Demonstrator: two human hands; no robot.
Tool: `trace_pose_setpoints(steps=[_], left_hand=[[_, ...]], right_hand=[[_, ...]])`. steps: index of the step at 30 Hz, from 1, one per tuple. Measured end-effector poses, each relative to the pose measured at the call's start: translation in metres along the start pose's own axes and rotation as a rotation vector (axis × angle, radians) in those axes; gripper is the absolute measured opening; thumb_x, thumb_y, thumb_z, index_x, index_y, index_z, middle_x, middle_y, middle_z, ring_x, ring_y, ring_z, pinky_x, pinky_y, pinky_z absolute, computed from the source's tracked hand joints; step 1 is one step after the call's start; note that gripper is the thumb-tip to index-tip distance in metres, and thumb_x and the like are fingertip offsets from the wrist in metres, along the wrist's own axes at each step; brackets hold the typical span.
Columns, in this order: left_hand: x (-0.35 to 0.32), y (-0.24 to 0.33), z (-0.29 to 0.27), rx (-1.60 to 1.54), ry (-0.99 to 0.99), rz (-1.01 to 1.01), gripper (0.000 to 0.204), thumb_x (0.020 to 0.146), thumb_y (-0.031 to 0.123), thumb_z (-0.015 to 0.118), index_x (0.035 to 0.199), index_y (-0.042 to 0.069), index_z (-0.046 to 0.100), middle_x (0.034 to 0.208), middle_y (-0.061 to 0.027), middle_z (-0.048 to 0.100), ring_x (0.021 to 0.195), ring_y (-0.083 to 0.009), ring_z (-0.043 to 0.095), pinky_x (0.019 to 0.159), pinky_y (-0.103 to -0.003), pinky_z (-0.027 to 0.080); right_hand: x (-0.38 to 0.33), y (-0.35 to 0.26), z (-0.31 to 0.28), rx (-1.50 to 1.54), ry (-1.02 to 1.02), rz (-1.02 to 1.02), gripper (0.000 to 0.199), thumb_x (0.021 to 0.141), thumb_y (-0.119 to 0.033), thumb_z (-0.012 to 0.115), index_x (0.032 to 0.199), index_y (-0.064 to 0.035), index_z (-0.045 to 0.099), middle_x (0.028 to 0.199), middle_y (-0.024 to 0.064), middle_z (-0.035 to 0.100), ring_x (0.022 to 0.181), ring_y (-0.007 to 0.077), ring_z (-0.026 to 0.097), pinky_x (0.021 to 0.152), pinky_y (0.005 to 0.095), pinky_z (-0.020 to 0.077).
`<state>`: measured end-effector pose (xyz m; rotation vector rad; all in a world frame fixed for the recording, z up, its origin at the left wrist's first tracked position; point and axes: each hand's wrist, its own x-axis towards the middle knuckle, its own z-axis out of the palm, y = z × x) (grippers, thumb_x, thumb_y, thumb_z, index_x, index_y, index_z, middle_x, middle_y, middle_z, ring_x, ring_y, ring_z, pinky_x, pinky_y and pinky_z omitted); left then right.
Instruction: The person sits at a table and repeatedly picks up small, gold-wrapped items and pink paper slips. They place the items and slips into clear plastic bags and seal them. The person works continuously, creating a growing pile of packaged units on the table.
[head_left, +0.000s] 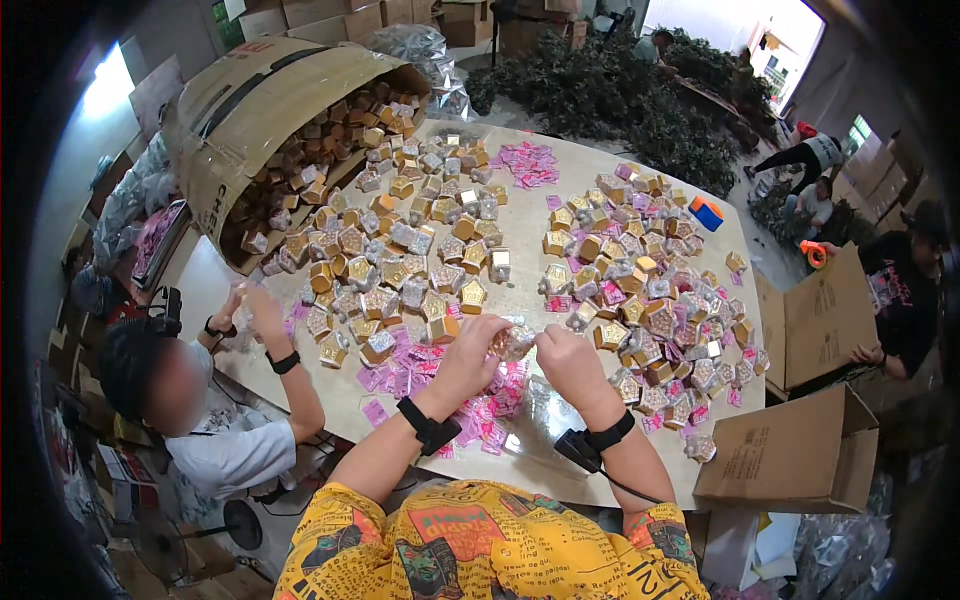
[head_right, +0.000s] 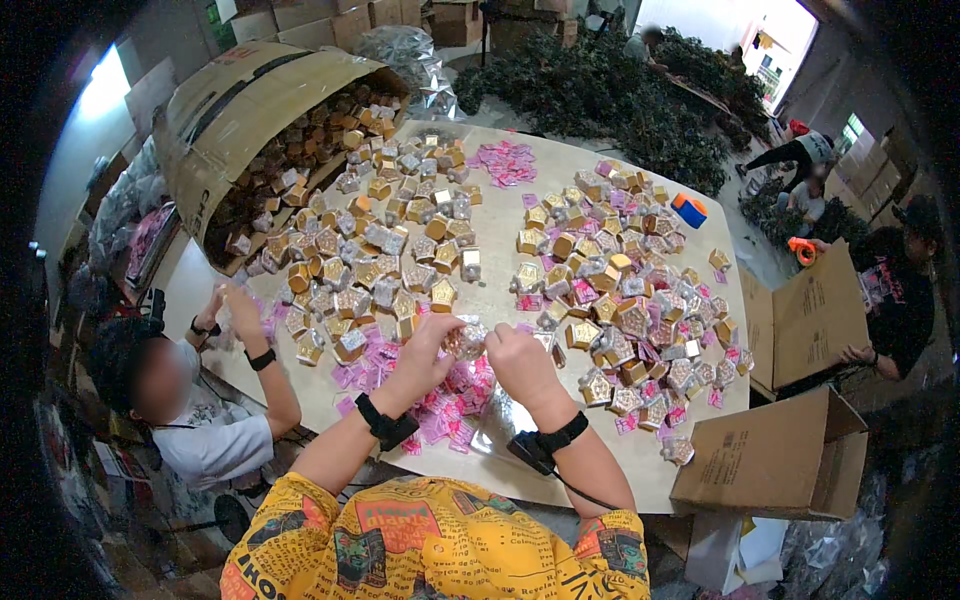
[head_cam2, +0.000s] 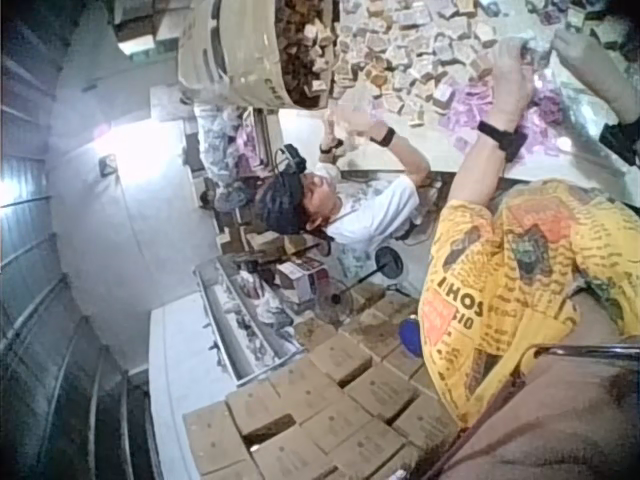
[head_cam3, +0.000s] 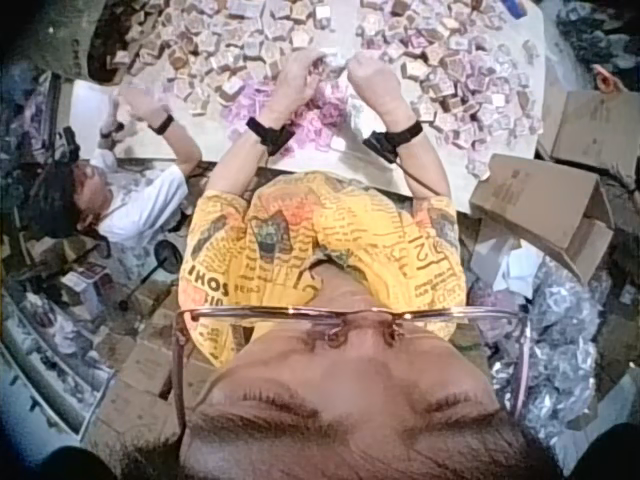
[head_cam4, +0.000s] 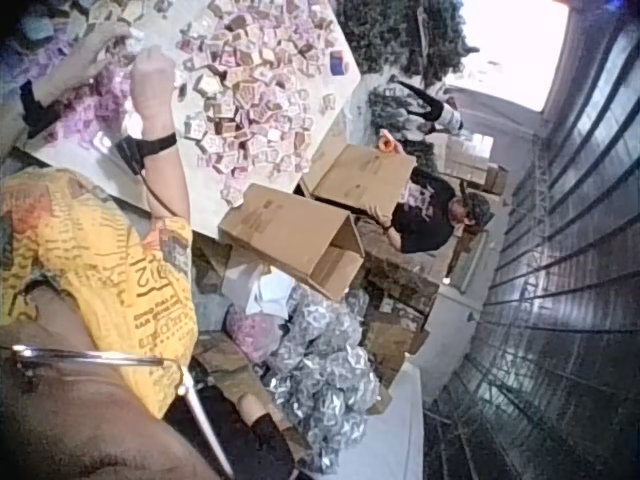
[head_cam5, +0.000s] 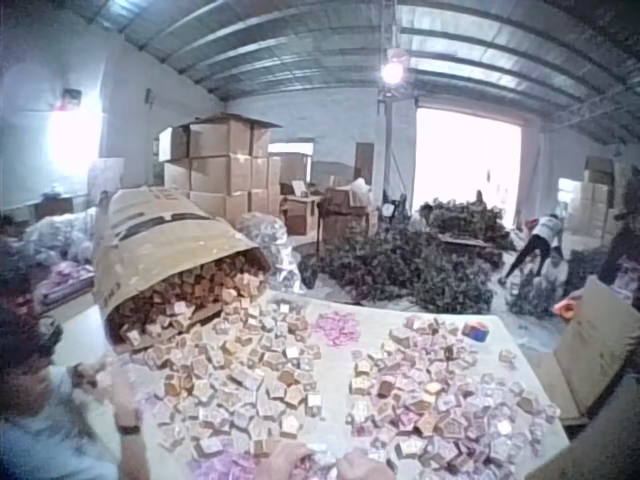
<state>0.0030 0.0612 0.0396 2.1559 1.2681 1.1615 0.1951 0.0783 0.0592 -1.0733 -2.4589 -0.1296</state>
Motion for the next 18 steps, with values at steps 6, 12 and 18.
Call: trace_pose_setpoints(steps=[6,12,18], left_hand=[[-0.001,0.002,0.001,0.045,-0.06,-0.002,0.046,0.067,-0.005,0.055,0.112,0.004,0.051,0.107,-0.0161,0.052,0.105,-0.0354,0.048,0.091,-0.042,0.041],[-0.01,0.0,0.0,0.041,-0.171,-0.087,0.045,0.068,-0.004,0.056,0.112,0.005,0.051,0.107,-0.016,0.052,0.105,-0.0353,0.048,0.091,-0.041,0.041],[-0.036,0.0,0.007,-0.01,-0.244,-0.106,0.048,0.067,-0.005,0.058,0.113,0.005,0.05,0.107,-0.0152,0.052,0.105,-0.0347,0.048,0.091,-0.041,0.041]], right_hand=[[-0.002,-0.001,-0.001,-0.002,-0.024,-0.044,0.003,0.071,-0.005,0.056,0.073,-0.0035,0.053,0.07,0.0103,0.051,0.063,0.0246,0.059,0.056,0.0335,0.0499],[-0.012,0.011,0.012,0.442,-0.047,0.136,0.008,0.075,-0.003,0.062,0.078,0.0045,0.062,0.071,0.0134,0.062,0.066,0.0242,0.062,0.055,0.0318,0.0492],[-0.051,0.025,0.043,1.552,-0.385,0.844,0.009,0.081,-0.004,0.064,0.082,0.0037,0.061,0.072,0.0123,0.066,0.058,0.0181,0.064,0.054,0.0272,0.0536]])
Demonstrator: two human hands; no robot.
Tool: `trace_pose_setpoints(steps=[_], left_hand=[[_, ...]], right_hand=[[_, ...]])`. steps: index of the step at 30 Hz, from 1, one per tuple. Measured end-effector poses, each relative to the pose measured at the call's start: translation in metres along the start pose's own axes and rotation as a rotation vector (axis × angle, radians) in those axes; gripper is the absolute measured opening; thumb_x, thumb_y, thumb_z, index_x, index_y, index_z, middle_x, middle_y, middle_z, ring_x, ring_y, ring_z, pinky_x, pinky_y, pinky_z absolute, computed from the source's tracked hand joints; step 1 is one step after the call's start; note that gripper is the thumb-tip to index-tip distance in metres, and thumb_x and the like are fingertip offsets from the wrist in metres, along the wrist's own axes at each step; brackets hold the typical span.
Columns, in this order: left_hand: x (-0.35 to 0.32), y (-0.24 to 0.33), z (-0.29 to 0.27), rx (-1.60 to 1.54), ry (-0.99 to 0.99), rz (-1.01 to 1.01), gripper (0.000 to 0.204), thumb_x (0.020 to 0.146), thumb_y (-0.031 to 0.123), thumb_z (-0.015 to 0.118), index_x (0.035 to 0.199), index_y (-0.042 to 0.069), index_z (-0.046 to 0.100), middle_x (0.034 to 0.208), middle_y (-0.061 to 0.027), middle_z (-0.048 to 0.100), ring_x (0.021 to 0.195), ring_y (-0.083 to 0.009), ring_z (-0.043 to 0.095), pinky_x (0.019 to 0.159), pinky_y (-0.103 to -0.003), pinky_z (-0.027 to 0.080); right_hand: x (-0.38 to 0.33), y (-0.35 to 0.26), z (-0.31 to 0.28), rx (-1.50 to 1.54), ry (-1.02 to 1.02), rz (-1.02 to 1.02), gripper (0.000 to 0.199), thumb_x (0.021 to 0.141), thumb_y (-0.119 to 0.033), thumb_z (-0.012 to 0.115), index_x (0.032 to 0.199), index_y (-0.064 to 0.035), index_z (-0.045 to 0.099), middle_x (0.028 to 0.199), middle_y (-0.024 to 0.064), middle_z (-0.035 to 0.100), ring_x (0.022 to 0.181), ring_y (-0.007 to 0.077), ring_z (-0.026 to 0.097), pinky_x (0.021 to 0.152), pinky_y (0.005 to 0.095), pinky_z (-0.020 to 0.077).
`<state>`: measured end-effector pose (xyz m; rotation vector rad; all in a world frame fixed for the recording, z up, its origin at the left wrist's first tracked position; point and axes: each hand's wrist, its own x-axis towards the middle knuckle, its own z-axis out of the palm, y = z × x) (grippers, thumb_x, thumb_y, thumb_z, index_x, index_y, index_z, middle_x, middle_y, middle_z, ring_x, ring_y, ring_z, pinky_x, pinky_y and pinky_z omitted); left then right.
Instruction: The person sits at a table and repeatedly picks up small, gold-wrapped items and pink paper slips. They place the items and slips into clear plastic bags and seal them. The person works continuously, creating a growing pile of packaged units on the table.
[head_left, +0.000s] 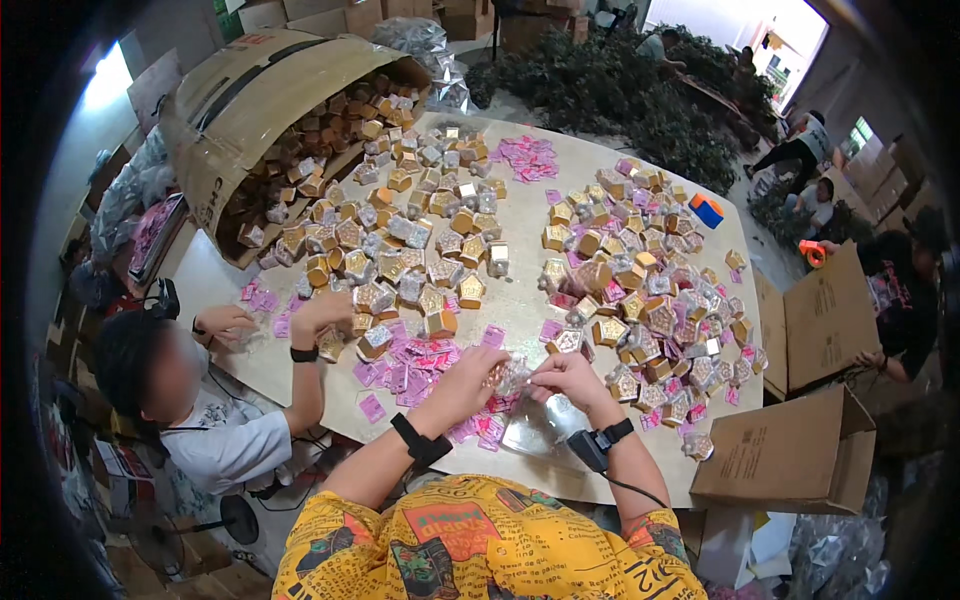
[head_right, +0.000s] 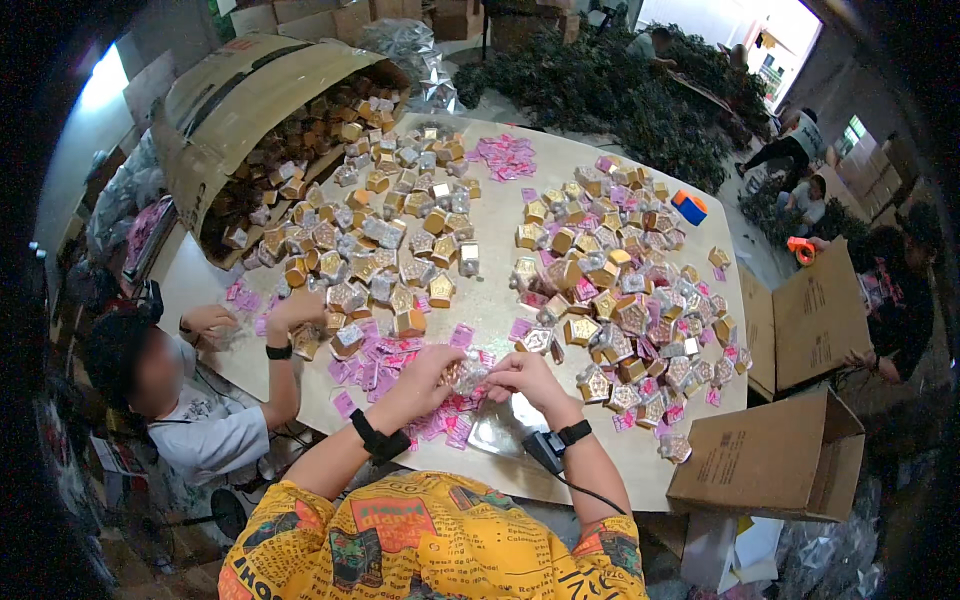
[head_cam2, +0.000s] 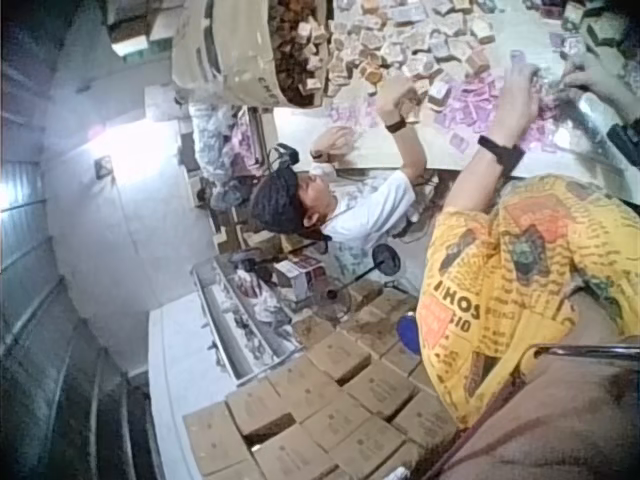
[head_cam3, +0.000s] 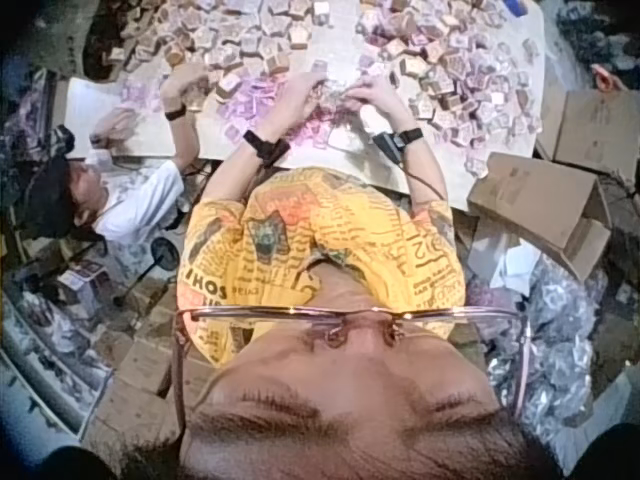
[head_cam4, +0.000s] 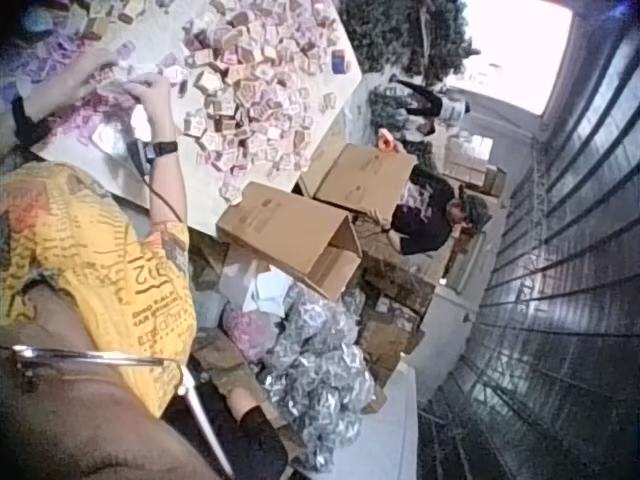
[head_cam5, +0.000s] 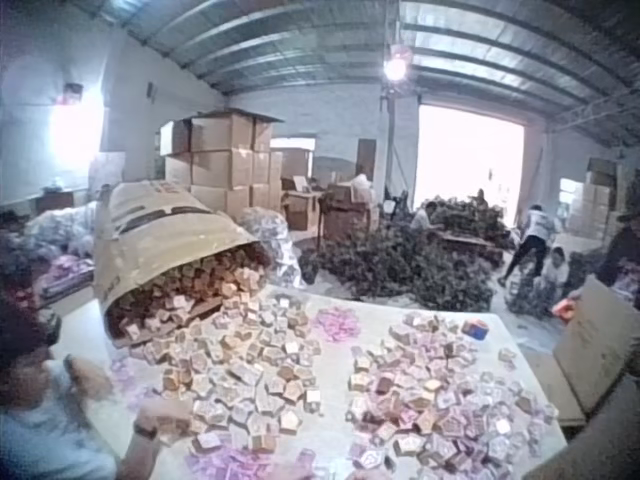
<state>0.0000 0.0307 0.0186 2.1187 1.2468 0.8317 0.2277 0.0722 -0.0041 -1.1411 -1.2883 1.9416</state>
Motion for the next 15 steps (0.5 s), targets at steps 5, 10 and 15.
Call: trace_pose_setpoints(steps=[5,10,15], left_hand=[[-0.01,-0.005,0.007,0.079,-0.087,0.041,0.047,0.068,-0.003,0.059,0.114,0.004,0.05,0.109,-0.0157,0.053,0.105,-0.0343,0.049,0.09,-0.04,0.042],[-0.013,-0.004,0.007,0.032,-0.092,-0.006,0.046,0.066,-0.005,0.059,0.111,0.004,0.052,0.107,-0.0148,0.054,0.103,-0.0343,0.05,0.091,-0.041,0.042],[-0.013,-0.017,0.015,-0.053,0.016,-0.012,0.047,0.069,-0.002,0.059,0.114,0.006,0.051,0.105,-0.0163,0.054,0.1,-0.0352,0.052,0.088,-0.04,0.042]], right_hand=[[0.0,0.015,0.001,0.018,0.016,0.037,0.01,0.08,-0.003,0.066,0.083,0.0041,0.06,0.071,0.0136,0.065,0.057,0.0184,0.065,0.052,0.0271,0.0538],[0.003,0.017,0.007,-0.133,0.051,0.008,0.009,0.08,-0.002,0.065,0.079,0.0052,0.06,0.074,0.0151,0.066,0.057,0.0182,0.065,0.051,0.0268,0.0531],[-0.002,0.01,0.012,0.097,0.028,-0.017,0.013,0.083,-0.004,0.061,0.088,0.0087,0.062,0.074,0.0169,0.065,0.058,0.0192,0.065,0.053,0.0283,0.0534]])
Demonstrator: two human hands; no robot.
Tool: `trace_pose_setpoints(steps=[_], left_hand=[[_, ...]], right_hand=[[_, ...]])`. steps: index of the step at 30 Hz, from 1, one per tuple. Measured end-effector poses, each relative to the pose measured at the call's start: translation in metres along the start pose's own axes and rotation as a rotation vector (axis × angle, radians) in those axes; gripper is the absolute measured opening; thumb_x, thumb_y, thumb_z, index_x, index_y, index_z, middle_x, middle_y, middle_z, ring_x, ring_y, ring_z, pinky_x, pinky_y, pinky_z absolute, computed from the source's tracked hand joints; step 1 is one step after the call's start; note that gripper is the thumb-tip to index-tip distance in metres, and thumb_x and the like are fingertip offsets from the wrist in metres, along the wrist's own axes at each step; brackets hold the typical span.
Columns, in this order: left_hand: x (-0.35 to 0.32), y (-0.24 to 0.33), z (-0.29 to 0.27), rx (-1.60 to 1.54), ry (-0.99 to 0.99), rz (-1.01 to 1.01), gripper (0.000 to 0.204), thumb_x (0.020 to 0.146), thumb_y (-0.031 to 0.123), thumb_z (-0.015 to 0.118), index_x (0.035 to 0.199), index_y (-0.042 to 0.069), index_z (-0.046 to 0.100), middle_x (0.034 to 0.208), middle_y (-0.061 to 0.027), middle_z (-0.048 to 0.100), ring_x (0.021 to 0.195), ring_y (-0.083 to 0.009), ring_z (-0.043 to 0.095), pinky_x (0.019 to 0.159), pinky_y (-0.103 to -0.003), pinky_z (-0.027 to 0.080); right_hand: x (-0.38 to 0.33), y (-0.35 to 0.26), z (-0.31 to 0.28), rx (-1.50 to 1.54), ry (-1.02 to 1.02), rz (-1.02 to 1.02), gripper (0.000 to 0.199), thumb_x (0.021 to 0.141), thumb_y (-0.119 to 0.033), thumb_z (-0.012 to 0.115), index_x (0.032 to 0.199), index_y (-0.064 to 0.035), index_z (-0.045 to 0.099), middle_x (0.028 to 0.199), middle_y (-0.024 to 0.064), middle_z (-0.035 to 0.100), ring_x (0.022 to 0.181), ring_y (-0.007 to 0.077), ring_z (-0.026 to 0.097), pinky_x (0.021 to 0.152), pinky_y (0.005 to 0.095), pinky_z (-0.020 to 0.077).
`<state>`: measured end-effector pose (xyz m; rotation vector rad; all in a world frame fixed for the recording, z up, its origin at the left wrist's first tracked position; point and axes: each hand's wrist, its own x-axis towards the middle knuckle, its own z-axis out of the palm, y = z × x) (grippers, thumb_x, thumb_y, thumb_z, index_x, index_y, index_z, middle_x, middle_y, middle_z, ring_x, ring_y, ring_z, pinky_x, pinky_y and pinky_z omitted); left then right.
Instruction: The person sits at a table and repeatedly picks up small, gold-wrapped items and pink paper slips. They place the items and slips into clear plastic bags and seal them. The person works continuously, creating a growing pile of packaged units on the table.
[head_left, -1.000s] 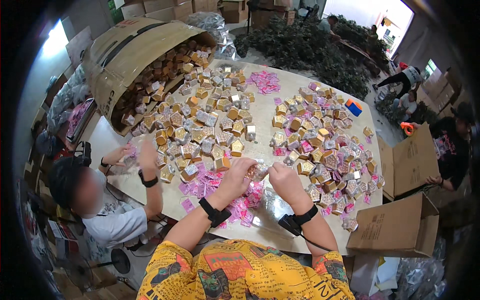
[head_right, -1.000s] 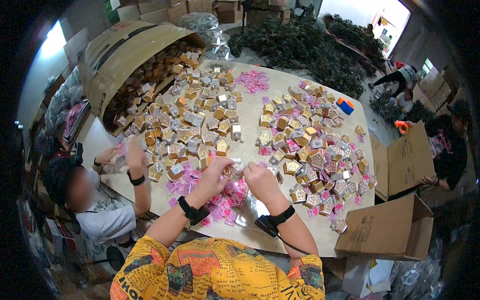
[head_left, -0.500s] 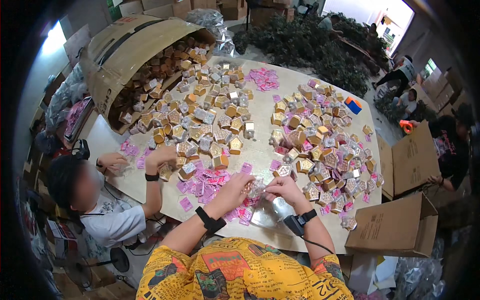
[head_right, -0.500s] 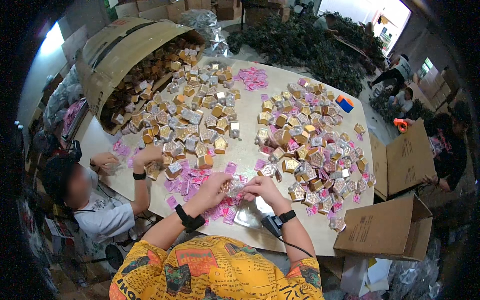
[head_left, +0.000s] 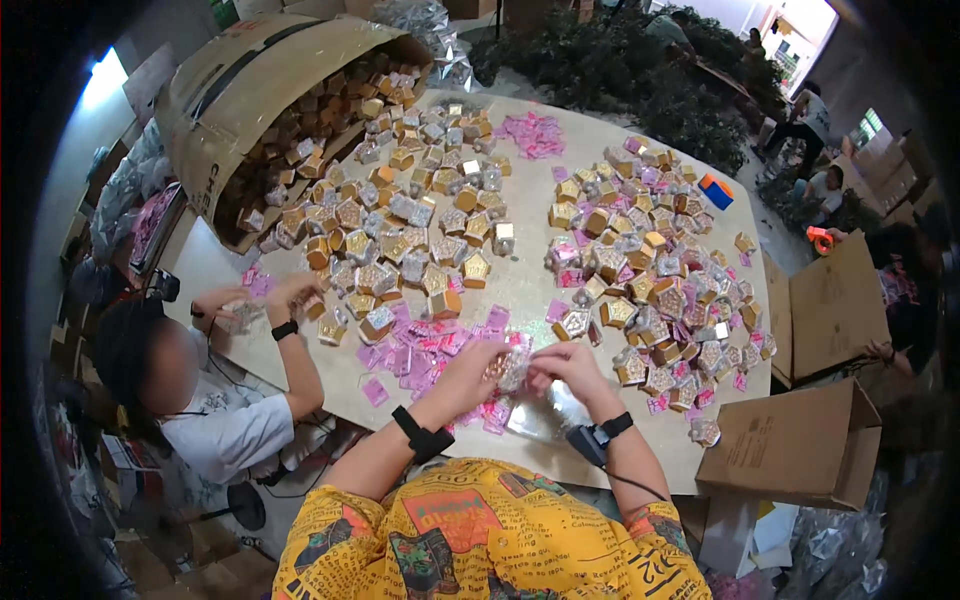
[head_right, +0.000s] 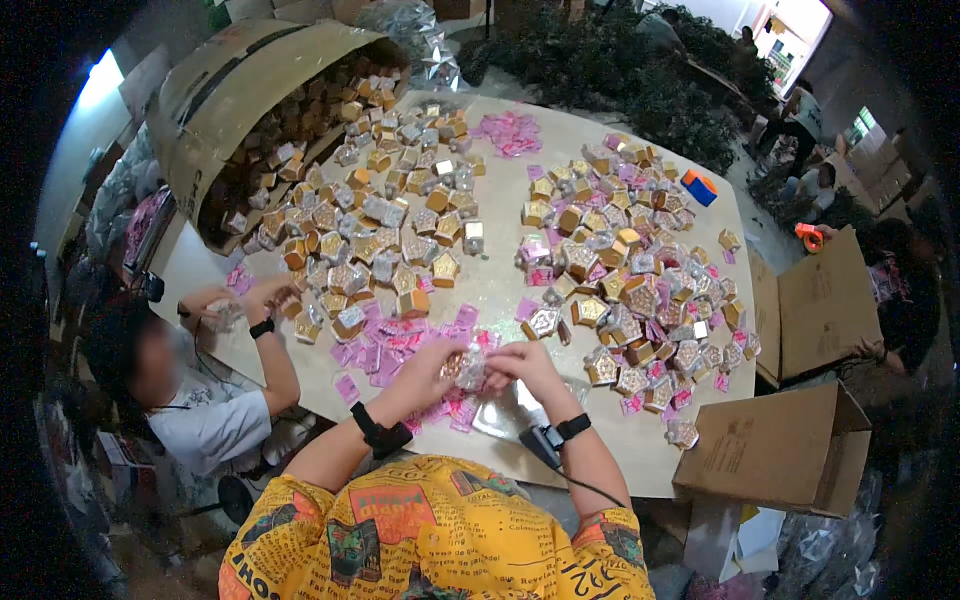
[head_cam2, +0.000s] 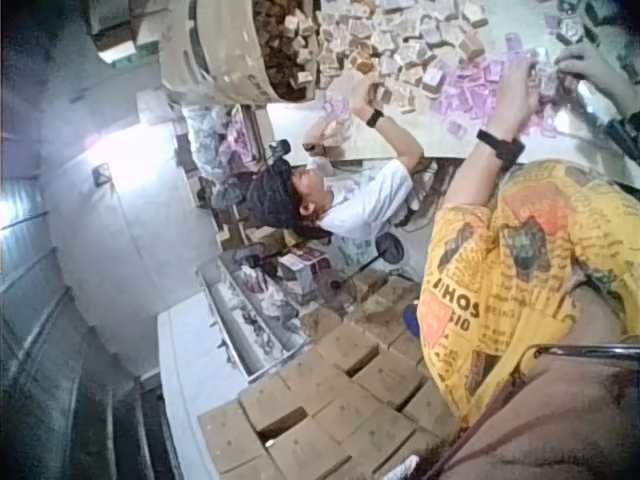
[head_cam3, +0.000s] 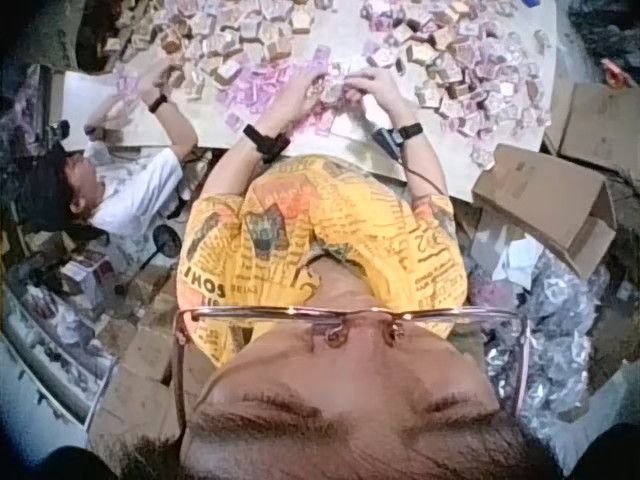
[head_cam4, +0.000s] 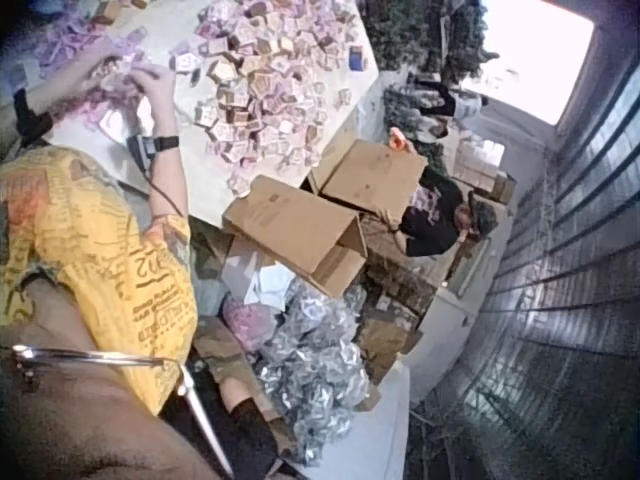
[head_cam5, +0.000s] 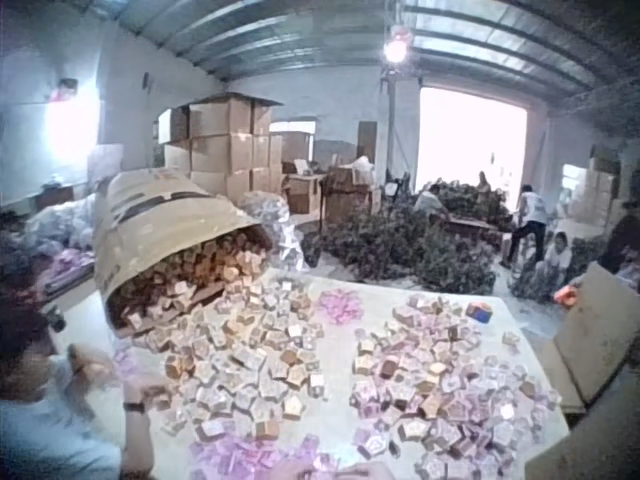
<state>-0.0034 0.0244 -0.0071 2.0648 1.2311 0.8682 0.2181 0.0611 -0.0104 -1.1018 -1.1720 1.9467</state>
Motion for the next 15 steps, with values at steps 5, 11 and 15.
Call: trace_pose_setpoints(steps=[5,11,15], left_hand=[[-0.002,0.003,-0.004,-0.047,-0.053,-0.095,0.052,0.066,-0.002,0.063,0.116,0.003,0.05,0.107,-0.0158,0.054,0.105,-0.0335,0.052,0.091,-0.039,0.042],[-0.003,0.001,0.001,-0.052,-0.035,-0.075,0.05,0.062,-0.004,0.063,0.111,0.004,0.053,0.107,-0.0144,0.055,0.105,-0.0328,0.05,0.092,-0.039,0.041],[-0.002,0.009,-0.001,-0.039,-0.065,-0.088,0.051,0.061,-0.004,0.064,0.11,0.005,0.053,0.105,-0.0138,0.055,0.103,-0.0336,0.05,0.091,-0.04,0.041]], right_hand=[[0.001,0.009,-0.01,0.106,0.029,0.032,0.014,0.082,-0.005,0.063,0.089,0.007,0.061,0.071,0.0133,0.065,0.056,0.0177,0.063,0.051,0.0257,0.0524],[0.004,0.017,-0.009,0.077,0.012,0.015,0.011,0.079,-0.005,0.067,0.08,0.0044,0.062,0.066,0.0089,0.063,0.053,0.0128,0.061,0.045,0.0231,0.048],[0.007,0.021,-0.007,-0.049,0.027,0.013,0.009,0.078,-0.004,0.068,0.077,0.0022,0.062,0.066,0.0075,0.064,0.051,0.0106,0.059,0.045,0.0209,0.0459]])
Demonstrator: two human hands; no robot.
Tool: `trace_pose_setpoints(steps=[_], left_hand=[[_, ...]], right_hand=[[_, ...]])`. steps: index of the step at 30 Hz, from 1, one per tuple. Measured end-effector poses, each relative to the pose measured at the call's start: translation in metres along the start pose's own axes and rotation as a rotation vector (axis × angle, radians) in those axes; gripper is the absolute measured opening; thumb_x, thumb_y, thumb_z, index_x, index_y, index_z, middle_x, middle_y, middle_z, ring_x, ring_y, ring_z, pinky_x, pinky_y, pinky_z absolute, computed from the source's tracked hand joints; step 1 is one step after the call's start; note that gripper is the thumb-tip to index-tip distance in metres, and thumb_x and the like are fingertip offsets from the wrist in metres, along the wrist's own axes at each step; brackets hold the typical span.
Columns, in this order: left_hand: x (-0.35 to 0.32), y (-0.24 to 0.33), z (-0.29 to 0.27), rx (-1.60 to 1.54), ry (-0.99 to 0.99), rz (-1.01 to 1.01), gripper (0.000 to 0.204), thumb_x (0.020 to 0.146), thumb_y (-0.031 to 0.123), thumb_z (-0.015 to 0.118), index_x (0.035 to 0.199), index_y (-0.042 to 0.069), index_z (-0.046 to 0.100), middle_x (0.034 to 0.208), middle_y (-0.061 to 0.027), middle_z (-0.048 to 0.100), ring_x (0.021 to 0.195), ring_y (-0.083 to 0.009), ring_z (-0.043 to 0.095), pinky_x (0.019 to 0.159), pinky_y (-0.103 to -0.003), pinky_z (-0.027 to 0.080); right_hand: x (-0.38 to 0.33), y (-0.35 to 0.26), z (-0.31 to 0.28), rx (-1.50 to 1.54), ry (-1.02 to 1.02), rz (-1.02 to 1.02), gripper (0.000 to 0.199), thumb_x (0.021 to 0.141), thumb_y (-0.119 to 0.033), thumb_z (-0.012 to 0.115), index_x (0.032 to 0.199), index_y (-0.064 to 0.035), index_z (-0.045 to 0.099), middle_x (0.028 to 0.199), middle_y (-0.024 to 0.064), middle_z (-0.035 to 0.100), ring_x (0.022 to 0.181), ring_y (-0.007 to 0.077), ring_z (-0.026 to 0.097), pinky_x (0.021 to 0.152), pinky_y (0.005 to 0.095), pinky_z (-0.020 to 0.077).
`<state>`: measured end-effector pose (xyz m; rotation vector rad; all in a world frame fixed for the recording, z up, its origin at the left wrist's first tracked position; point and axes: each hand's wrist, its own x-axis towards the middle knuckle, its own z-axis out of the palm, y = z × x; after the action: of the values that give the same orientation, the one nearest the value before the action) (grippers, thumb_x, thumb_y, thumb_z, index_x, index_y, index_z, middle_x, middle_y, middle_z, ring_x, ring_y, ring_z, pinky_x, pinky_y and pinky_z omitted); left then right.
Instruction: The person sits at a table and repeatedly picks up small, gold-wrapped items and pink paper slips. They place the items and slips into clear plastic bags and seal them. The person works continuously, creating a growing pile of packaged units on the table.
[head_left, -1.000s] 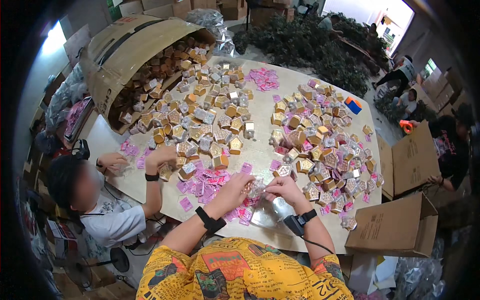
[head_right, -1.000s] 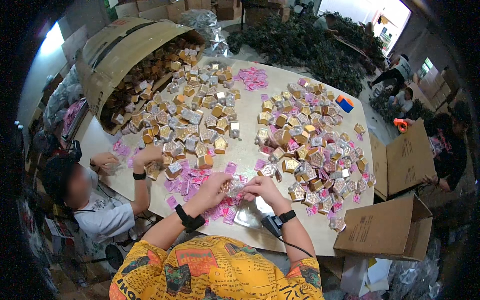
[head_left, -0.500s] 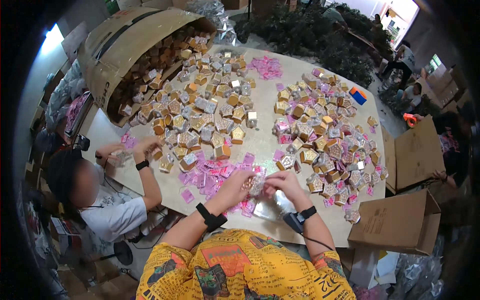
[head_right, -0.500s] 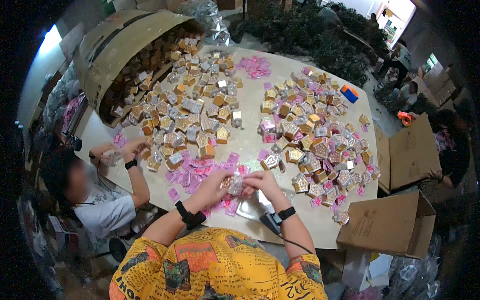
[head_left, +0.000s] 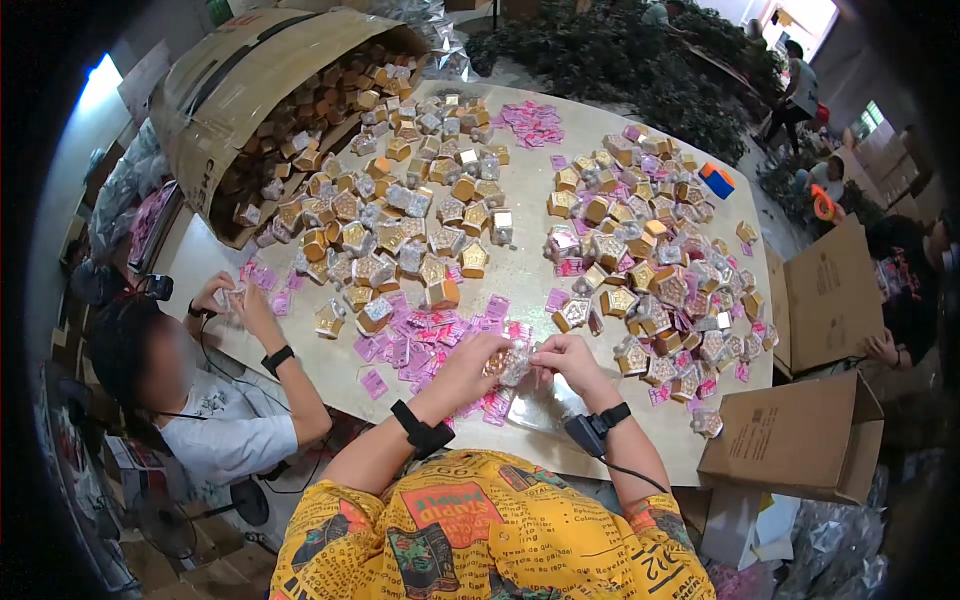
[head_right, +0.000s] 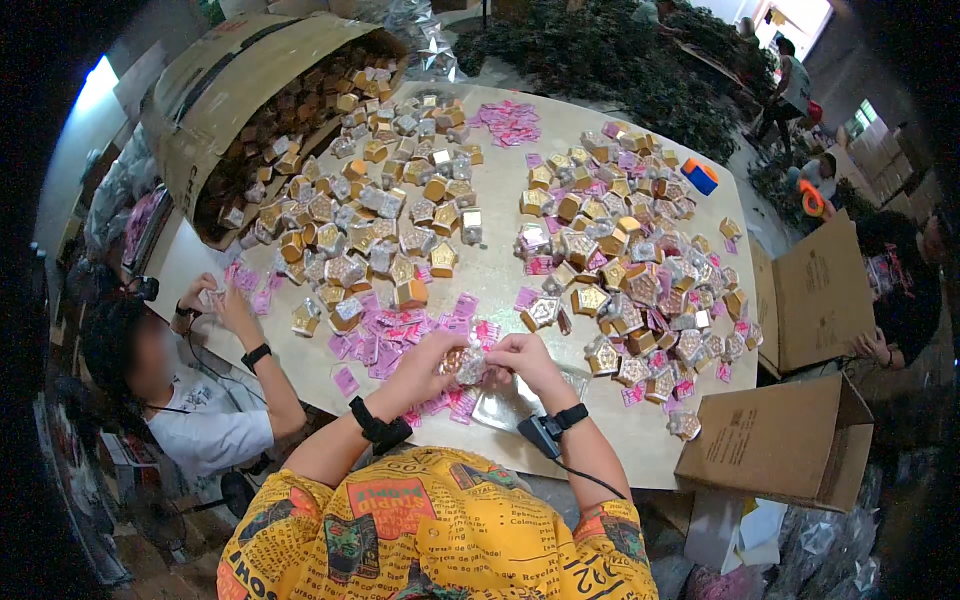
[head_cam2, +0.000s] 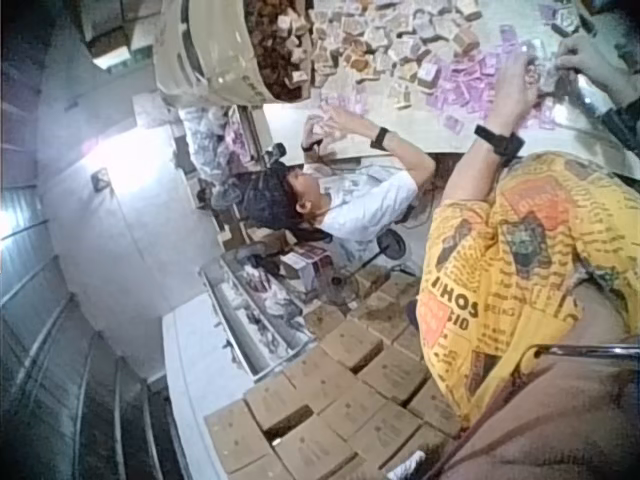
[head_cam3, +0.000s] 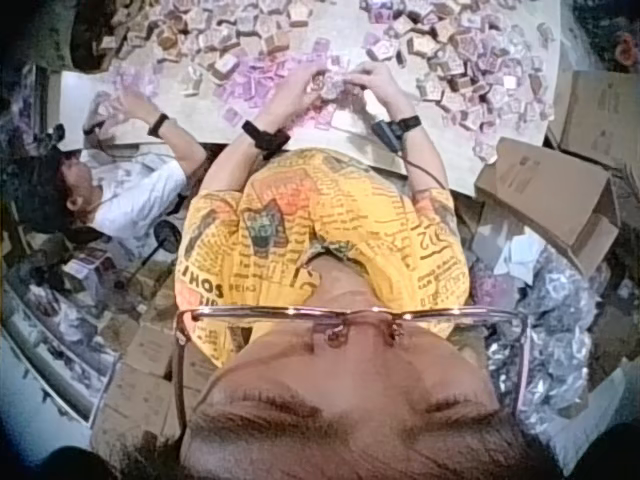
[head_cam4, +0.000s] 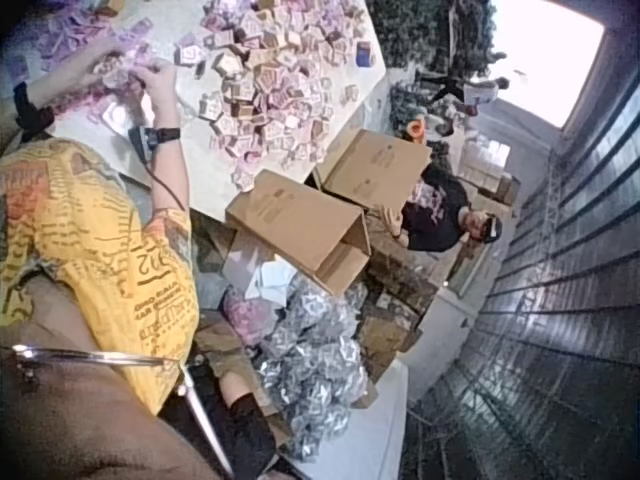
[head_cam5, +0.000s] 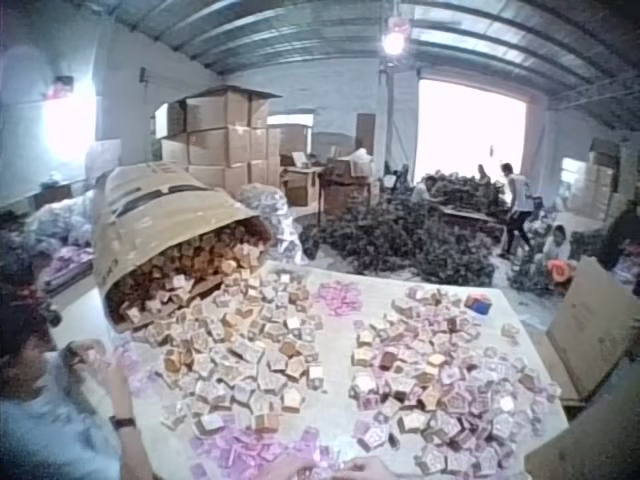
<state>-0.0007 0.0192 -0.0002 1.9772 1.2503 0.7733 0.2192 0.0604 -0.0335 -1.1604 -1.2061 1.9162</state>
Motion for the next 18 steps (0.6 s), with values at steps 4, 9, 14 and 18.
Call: trace_pose_setpoints(steps=[4,9,14,18], left_hand=[[-0.001,-0.01,0.005,0.025,-0.049,-0.02,0.051,0.062,-0.001,0.067,0.111,0.005,0.053,0.105,-0.0143,0.055,0.103,-0.0342,0.051,0.09,-0.041,0.041],[0.025,-0.027,0.018,-0.215,0.014,-0.031,0.05,0.066,0.006,0.07,0.113,0.004,0.053,0.107,-0.0165,0.056,0.102,-0.0353,0.052,0.088,-0.041,0.043],[0.067,-0.071,0.017,0.261,0.001,-0.235,0.04,0.072,0.016,0.068,0.108,0.003,0.057,0.109,-0.0175,0.057,0.101,-0.0338,0.055,0.088,-0.039,0.045],[0.087,-0.099,0.042,0.474,-0.023,-0.298,0.027,0.076,0.019,0.062,0.098,0.004,0.063,0.095,-0.0164,0.06,0.094,-0.0342,0.057,0.083,-0.043,0.046]], right_hand=[[0.001,0.0,0.004,-0.1,-0.008,-0.007,0.008,0.078,-0.004,0.068,0.076,0.0012,0.062,0.066,0.0066,0.064,0.05,0.0098,0.058,0.045,0.0204,0.0448],[0.008,-0.025,-0.025,-0.177,0.117,-0.152,0.007,0.077,-0.004,0.065,0.076,0.0023,0.062,0.062,0.0059,0.061,0.049,0.0107,0.057,0.045,0.023,0.0451],[-0.005,-0.092,-0.082,-0.45,0.717,-0.682,0.009,0.076,-0.002,0.062,0.084,0.0012,0.06,0.073,0.0069,0.06,0.061,0.0126,0.057,0.054,0.0237,0.0452],[-0.024,-0.066,-0.075,-0.898,0.886,-0.642,0.02,0.072,0.001,0.062,0.092,-0.0027,0.061,0.089,0.0115,0.055,0.072,0.023,0.057,0.064,0.029,0.0474]])
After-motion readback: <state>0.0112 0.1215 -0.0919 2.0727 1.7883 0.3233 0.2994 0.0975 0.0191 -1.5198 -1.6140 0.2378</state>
